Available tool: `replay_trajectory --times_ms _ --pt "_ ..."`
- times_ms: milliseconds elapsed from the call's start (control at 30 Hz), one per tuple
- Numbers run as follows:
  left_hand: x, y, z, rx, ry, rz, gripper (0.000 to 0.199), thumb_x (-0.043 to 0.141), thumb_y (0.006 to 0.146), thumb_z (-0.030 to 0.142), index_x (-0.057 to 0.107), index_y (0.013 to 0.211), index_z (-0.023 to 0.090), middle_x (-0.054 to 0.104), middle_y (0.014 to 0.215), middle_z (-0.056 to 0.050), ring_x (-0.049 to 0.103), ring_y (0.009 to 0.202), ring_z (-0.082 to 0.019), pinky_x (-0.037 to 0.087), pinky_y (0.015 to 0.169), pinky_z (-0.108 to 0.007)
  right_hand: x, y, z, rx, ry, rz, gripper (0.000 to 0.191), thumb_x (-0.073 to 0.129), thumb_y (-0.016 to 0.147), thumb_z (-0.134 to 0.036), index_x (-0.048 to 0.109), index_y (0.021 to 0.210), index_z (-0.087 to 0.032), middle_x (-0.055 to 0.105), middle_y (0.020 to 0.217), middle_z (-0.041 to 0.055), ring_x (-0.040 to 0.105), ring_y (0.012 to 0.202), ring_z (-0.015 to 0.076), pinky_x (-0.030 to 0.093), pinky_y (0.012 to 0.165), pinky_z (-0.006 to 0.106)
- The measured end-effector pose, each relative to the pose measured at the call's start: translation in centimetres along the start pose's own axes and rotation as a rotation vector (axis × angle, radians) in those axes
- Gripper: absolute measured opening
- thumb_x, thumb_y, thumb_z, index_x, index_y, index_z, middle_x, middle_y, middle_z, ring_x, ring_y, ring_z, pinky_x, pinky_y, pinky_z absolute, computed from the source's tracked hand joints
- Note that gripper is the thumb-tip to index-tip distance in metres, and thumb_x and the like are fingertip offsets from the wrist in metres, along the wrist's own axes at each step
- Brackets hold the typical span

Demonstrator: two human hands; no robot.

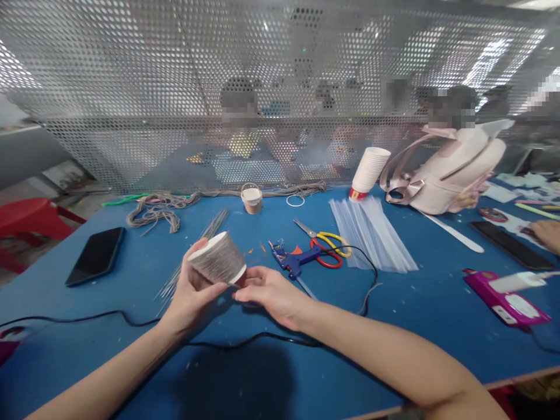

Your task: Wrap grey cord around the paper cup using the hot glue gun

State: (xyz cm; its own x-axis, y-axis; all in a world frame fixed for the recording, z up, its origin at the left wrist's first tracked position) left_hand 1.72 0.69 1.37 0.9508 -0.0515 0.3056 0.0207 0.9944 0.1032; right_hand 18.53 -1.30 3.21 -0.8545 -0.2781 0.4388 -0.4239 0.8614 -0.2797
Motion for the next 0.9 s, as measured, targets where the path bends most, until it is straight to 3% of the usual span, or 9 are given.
replay_trajectory --times_ms 100,200,333,500,667,900 --pt "0.1 0.1 0.0 -0.003 0.002 0.0 0.086 0.088 0.052 0.018 0.047 0.126 0.032 0.062 0.117 -0.004 0.062 0.107 -0.023 0.051 0.095 -0.037 0.5 -0.4 0.4 0.096 0.089 -0.016 0.034 0.076 0.057 -0.025 0.057 0.084 -0.018 0.063 0.08 -0.0021 0.054 0.052 0.0066 0.049 0.062 0.028" --pt "0.2 0.2 -0.2 -0.005 -0.03 -0.001 0.082 0.087 0.053 0.017 0.048 0.124 0.032 0.062 0.116 -0.003 0.063 0.107 -0.023 0.05 0.096 -0.038 -0.1 -0.9 0.1 0.05 -0.138 0.043 0.025 0.071 0.067 -0.027 0.053 0.082 -0.019 0.059 0.068 -0.0052 0.033 0.041 0.0035 0.033 0.044 0.022" --pt "0.3 0.0 -0.6 -0.064 -0.046 0.015 0.082 0.087 0.052 0.016 0.049 0.123 0.032 0.062 0.114 -0.002 0.06 0.111 -0.022 0.047 0.1 -0.036 -1.0 -1.4 -0.3 -0.373 -0.668 0.145 0.007 0.062 0.082 -0.023 0.06 0.078 -0.018 0.053 0.066 -0.0034 0.045 0.056 0.0092 0.036 0.052 0.023" --pt "0.7 -0.4 -0.7 -0.162 -0.053 -0.019 0.081 0.086 0.055 0.016 0.047 0.125 0.031 0.062 0.118 -0.003 0.058 0.116 -0.024 0.045 0.103 -0.038 -1.4 -1.7 -0.5 -0.791 -1.041 0.201 0.012 0.058 0.089 -0.018 0.067 0.082 -0.018 0.058 0.072 0.0003 0.05 0.061 0.0108 0.039 0.057 0.024" --pt "0.8 -0.5 -0.9 -0.197 -0.062 -0.038 0.08 0.087 0.054 0.017 0.049 0.124 0.028 0.062 0.117 -0.003 0.059 0.116 -0.025 0.045 0.103 -0.04 -1.6 -1.5 -0.5 -0.926 -1.141 0.254 0.016 0.056 0.092 -0.02 0.066 0.079 -0.017 0.061 0.07 0.0012 0.052 0.057 0.0109 0.039 0.055 0.024" --pt "1.0 -0.6 -0.8 -0.246 -0.061 -0.052 0.081 0.087 0.053 0.017 0.049 0.124 0.027 0.062 0.119 -0.004 0.058 0.118 -0.026 0.044 0.104 -0.04 -1.7 -1.2 -0.2 -0.946 -1.144 0.297 0.015 0.058 0.09 -0.018 0.063 0.076 -0.018 0.06 0.068 -0.0001 0.051 0.056 0.0102 0.038 0.054 0.023"
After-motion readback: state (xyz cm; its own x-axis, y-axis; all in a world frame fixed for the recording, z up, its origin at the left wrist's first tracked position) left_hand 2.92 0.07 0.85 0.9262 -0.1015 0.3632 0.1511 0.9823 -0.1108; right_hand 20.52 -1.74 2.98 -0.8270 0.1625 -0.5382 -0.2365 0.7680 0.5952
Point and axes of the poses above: each hand's wrist, its own y-axis towards the middle knuckle, its own x-axis out of the palm, z = x × y, the point moved 1 cm from there along y, towards the middle knuckle
